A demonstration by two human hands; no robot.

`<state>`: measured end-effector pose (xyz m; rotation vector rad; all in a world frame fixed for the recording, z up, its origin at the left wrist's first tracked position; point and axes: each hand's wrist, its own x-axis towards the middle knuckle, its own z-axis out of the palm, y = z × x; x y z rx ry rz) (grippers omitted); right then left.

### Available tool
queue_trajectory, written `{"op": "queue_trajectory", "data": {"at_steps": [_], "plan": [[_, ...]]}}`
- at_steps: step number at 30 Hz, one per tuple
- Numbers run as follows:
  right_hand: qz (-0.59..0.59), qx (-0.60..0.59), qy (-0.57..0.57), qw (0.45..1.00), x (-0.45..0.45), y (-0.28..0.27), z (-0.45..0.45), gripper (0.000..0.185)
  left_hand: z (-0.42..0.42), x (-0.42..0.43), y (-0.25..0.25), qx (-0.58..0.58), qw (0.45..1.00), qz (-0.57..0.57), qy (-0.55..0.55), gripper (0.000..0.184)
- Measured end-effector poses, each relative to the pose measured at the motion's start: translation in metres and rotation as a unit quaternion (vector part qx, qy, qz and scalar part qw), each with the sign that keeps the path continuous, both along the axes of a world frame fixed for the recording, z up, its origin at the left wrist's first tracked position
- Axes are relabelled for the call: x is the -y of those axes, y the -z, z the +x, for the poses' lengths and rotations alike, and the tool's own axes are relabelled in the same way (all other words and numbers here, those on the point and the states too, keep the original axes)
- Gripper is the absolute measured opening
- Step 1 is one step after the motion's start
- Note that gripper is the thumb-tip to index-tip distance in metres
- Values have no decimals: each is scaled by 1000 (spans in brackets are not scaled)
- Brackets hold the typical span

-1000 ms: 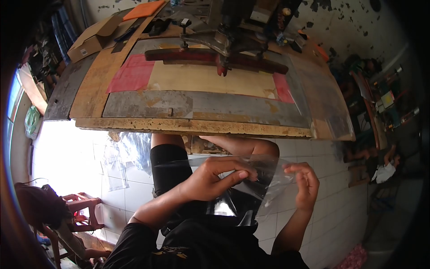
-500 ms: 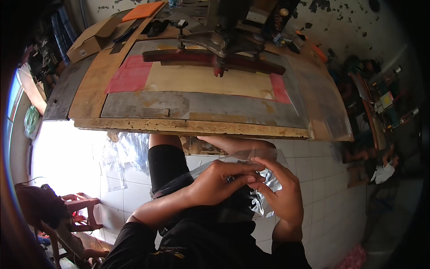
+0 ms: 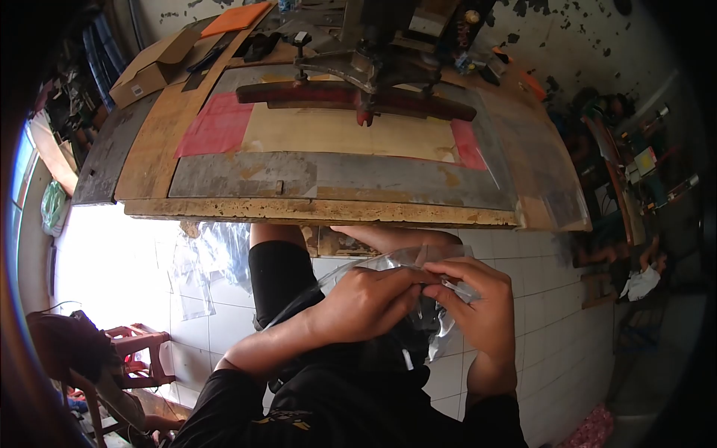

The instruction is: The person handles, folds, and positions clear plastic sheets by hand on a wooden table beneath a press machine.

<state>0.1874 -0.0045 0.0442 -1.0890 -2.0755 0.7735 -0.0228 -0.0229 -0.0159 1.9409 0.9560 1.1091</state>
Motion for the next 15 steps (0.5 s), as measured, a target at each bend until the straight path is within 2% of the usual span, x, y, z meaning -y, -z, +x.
{"op": "queue_trajectory", "data": {"at_steps": [5,12,15], "plan": [[-10,-24,-16,1000,-5,9,-8,30,-6,0,3,-32,998,37,-28,27],[-13,-9,-6,1000,-2,10,-11,26,-9,6,0,-16,998,-8,-67,23],[-34,-28,8,999,-2,10,-9,24,-10,10,7,-20,995,-16,-101,29]]}}
